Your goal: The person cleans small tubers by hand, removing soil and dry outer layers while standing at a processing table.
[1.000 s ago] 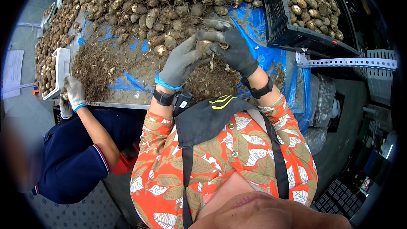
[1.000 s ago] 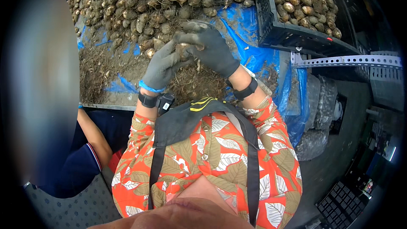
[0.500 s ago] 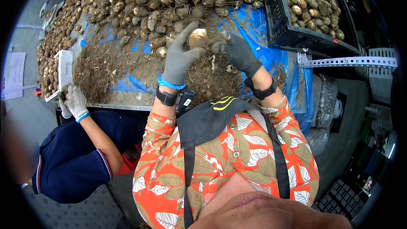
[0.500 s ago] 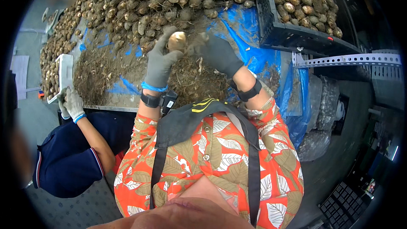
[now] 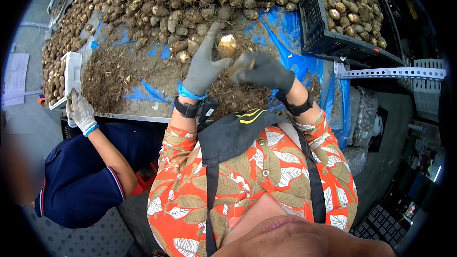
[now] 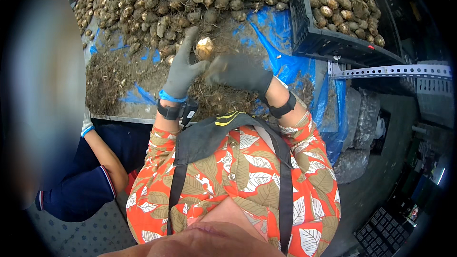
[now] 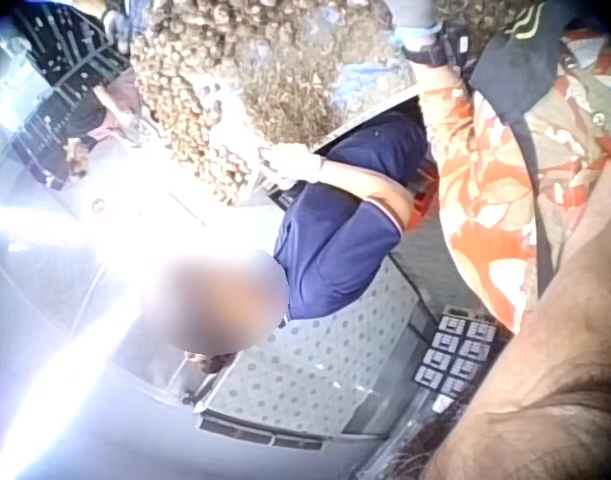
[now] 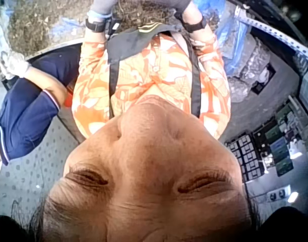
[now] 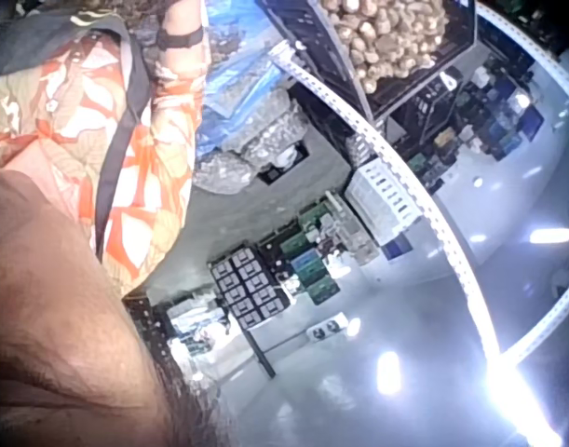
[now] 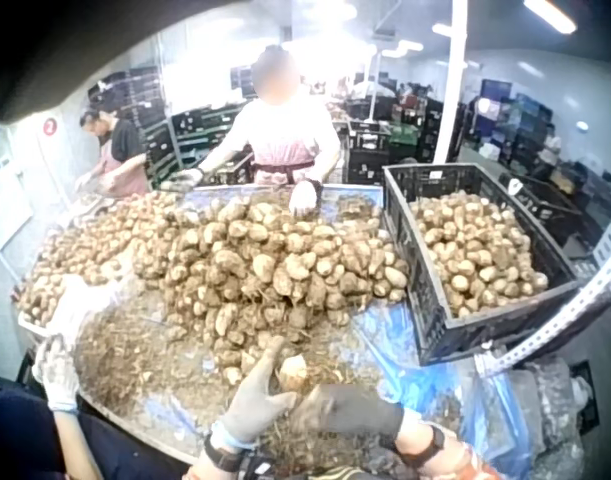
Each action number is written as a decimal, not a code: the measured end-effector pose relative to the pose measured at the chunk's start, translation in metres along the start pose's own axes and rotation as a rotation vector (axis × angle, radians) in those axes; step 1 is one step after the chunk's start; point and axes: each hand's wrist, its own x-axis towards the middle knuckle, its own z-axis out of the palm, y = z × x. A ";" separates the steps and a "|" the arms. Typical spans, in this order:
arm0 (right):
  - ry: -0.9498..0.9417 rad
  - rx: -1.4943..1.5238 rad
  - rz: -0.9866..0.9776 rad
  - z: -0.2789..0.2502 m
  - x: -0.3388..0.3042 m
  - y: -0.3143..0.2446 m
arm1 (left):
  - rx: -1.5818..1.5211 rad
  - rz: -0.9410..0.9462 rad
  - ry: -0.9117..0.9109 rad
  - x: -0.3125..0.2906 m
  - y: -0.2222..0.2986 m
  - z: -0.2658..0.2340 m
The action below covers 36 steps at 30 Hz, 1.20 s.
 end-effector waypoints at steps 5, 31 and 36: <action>0.657 -0.004 -0.064 0.012 0.011 -0.011 | 0.215 -0.071 -0.154 0.002 0.007 -0.005; 0.539 0.312 0.016 0.031 0.040 -0.013 | -0.467 -0.188 -0.154 -0.017 -0.015 -0.041; -0.348 0.280 -0.087 0.027 0.015 0.022 | -0.599 -0.287 -0.019 -0.006 -0.017 -0.029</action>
